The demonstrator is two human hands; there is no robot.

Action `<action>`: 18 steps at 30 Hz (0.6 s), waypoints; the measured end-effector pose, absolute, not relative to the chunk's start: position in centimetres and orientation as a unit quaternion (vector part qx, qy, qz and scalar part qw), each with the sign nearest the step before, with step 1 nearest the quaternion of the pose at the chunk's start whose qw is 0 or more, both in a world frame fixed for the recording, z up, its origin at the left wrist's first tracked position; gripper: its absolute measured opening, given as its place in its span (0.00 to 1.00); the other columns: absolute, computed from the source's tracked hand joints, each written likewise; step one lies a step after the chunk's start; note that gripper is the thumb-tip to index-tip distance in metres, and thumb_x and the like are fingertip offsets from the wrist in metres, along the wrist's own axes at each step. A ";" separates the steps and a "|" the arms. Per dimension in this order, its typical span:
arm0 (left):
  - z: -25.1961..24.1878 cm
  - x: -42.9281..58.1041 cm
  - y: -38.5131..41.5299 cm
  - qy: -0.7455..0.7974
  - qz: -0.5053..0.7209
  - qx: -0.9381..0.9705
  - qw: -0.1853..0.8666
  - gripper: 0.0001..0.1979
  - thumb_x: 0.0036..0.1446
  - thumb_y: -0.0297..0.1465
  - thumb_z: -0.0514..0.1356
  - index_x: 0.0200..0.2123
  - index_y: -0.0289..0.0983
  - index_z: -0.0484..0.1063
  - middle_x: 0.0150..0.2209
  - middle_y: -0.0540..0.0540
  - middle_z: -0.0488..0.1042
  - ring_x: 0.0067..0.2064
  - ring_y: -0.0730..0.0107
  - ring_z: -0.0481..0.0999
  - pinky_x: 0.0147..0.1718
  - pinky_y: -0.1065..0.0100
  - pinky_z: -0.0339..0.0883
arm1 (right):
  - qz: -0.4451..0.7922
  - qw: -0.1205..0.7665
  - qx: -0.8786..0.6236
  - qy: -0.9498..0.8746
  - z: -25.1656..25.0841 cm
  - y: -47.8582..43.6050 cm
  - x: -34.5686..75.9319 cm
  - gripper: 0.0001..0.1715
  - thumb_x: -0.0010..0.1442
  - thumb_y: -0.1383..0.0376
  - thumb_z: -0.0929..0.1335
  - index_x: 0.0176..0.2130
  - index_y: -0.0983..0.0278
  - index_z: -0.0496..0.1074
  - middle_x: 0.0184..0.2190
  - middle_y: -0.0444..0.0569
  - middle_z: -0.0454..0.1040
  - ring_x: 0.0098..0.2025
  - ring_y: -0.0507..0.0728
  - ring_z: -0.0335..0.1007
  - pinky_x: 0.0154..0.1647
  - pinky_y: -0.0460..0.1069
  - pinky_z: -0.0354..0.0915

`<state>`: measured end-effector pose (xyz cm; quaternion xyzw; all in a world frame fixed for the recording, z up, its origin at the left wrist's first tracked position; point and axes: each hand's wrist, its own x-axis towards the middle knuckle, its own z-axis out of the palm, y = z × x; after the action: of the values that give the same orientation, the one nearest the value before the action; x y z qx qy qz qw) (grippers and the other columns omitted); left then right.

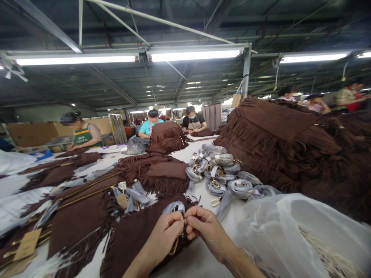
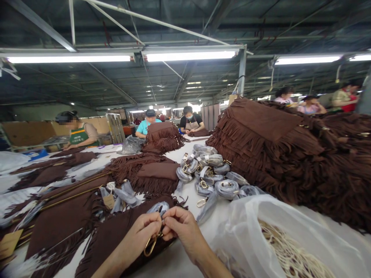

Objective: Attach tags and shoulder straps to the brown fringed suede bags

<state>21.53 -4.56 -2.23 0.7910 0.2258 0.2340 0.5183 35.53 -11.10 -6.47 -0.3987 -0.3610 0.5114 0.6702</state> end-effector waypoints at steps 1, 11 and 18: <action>-2.3 21.5 -4.5 0.226 0.234 0.790 0.519 0.11 0.51 0.34 0.50 0.19 0.40 0.57 0.19 0.54 0.56 0.22 0.73 0.55 0.21 0.71 0.49 | 0.509 0.670 -0.401 -0.363 -6.5 -11.1 35.5 0.24 0.44 0.52 0.79 0.31 0.67 0.74 0.20 0.43 0.76 0.20 0.47 0.70 0.25 0.42 0.66; -2.7 21.8 -4.6 0.226 0.269 0.793 0.498 0.12 0.52 0.34 0.51 0.19 0.39 0.57 0.20 0.54 0.59 0.24 0.73 0.57 0.24 0.71 0.52 | 0.458 0.668 -0.437 -0.390 -6.7 -11.0 35.3 0.23 0.46 0.50 0.77 0.31 0.66 0.75 0.20 0.43 0.75 0.21 0.49 0.70 0.26 0.44 0.65; -3.0 22.2 -5.4 0.247 0.304 0.804 0.448 0.13 0.55 0.34 0.49 0.20 0.39 0.59 0.21 0.53 0.62 0.26 0.71 0.61 0.27 0.70 0.56 | 0.366 0.689 -0.431 -0.453 -7.2 -10.7 34.9 0.14 0.53 0.57 0.72 0.26 0.65 0.72 0.19 0.41 0.71 0.23 0.50 0.66 0.27 0.45 0.62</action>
<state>22.16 -5.37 -3.04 0.8038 0.2469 0.3042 0.4477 34.89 -10.71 -7.16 -0.4311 -0.4532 0.3661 0.6890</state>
